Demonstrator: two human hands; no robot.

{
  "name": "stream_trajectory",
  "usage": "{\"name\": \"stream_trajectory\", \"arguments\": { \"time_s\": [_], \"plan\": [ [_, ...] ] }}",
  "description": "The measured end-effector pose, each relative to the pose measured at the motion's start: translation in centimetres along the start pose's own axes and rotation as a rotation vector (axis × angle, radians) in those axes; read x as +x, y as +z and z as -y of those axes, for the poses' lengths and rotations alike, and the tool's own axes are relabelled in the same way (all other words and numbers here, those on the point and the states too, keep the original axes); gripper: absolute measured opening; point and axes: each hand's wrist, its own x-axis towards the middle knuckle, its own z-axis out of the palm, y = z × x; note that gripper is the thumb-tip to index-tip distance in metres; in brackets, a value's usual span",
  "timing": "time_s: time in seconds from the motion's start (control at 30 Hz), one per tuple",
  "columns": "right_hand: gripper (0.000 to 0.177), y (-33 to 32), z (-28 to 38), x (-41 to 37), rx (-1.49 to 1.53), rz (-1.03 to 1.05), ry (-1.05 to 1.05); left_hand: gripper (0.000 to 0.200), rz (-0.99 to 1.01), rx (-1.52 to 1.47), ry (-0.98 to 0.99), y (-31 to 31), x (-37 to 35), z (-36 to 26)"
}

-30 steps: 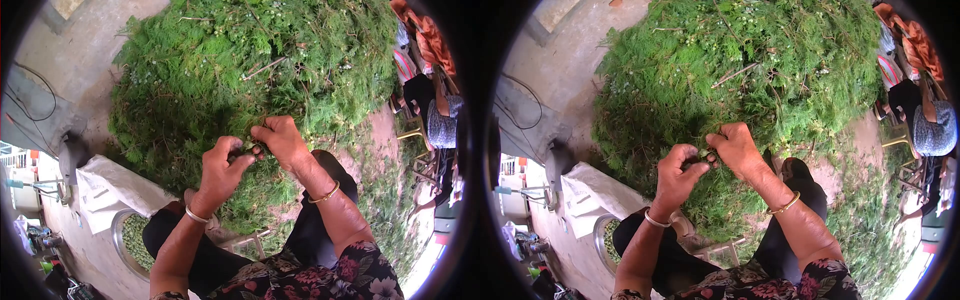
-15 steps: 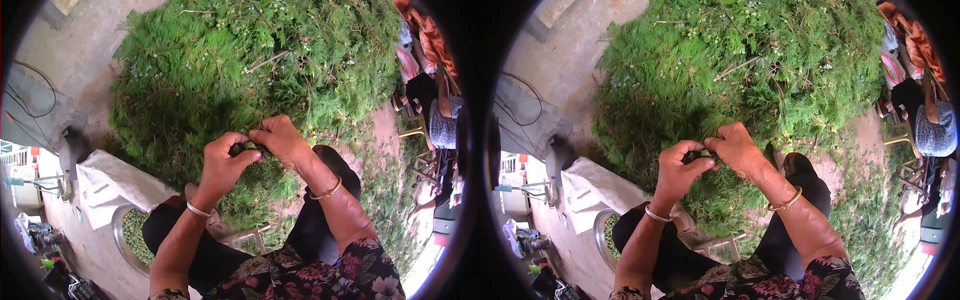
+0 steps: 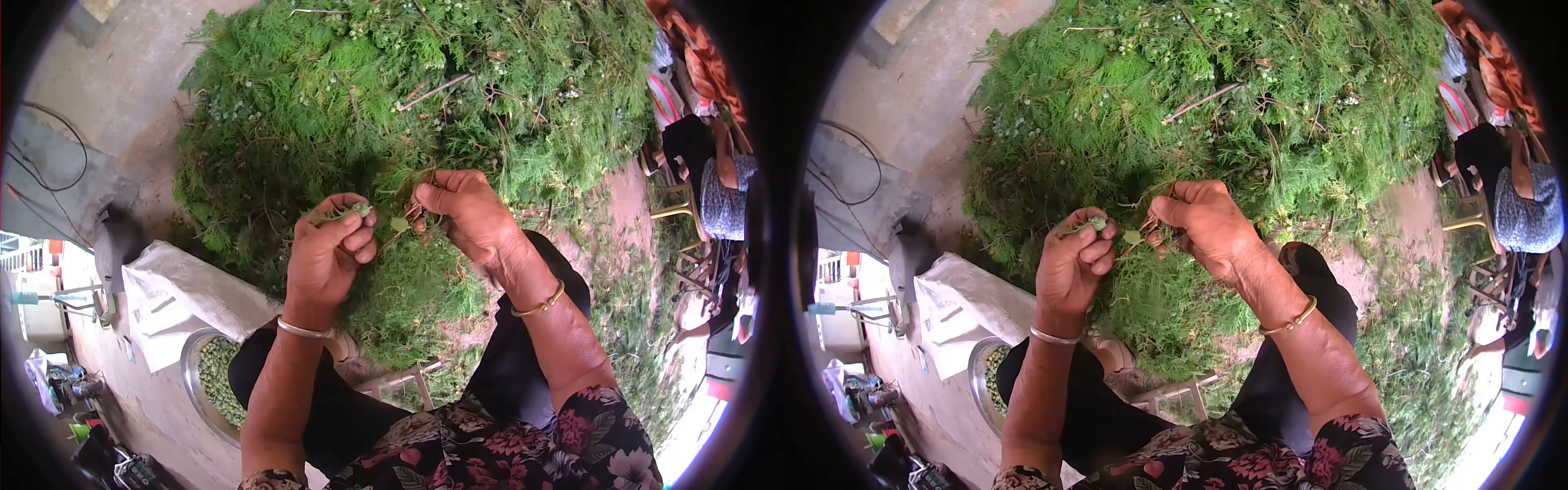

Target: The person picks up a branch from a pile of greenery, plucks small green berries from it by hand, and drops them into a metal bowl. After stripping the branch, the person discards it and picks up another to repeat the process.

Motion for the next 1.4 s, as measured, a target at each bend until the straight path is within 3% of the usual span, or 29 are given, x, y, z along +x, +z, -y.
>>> {"name": "stream_trajectory", "arguments": {
  "time_s": [0.13, 0.23, 0.3, 0.43, 0.5, 0.7, 0.77, 0.87, 1.1, 1.2, 1.27, 1.4],
  "plan": [
    [0.014, 0.2, -0.5, 0.5, 0.041, -0.004, -0.081, 0.026, 0.025, -0.103, -0.046, 0.5, -0.5, -0.4],
    [0.013, 0.6, -0.2, 0.0, 0.0, 0.03, -0.137, 0.023, -0.009, 0.086, -0.032, 1.2, -0.8, -0.1],
    [0.013, 0.6, -0.6, 0.1, -0.326, 0.024, -0.304, 0.019, -0.041, 0.21, -0.02, 2.0, -1.0, 0.0],
    [0.014, 1.1, -0.6, -0.1, -0.518, 0.158, -0.384, 0.014, -0.047, 0.4, -0.059, 2.1, -1.2, -0.4],
    [0.014, 1.3, -0.1, -0.5, -0.476, 0.169, -0.288, 0.013, -0.03, 0.424, -0.064, 1.5, -1.1, -0.5],
    [0.011, 1.0, -0.9, -0.1, -0.494, 0.211, -0.359, 0.015, -0.076, 0.451, -0.056, 1.4, -1.1, -0.1],
    [0.012, 1.2, -1.5, 0.1, -0.546, 0.16, -0.487, 0.016, -0.06, 0.436, -0.061, 1.4, -1.0, 0.1],
    [0.014, 1.2, -1.8, 0.1, -0.707, 0.085, -0.478, 0.017, -0.07, 0.415, -0.096, 1.5, -0.9, 0.5],
    [0.016, 1.0, -1.8, -0.2, -0.553, 0.152, -0.393, 0.024, 0.048, 0.254, -0.148, 1.2, -1.1, 0.8],
    [0.017, 1.1, -1.3, -0.6, -0.347, 0.206, -0.319, 0.022, 0.105, 0.095, -0.182, 0.6, -1.2, 0.4],
    [0.016, 0.9, -1.1, -0.5, -0.276, 0.125, -0.258, 0.018, 0.139, -0.024, -0.203, 0.7, -1.1, 0.1],
    [0.018, 0.8, -1.2, 0.3, -0.209, -0.033, -0.323, 0.016, 0.036, 0.0, -0.003, 1.7, -1.2, -1.1]
  ]
}}
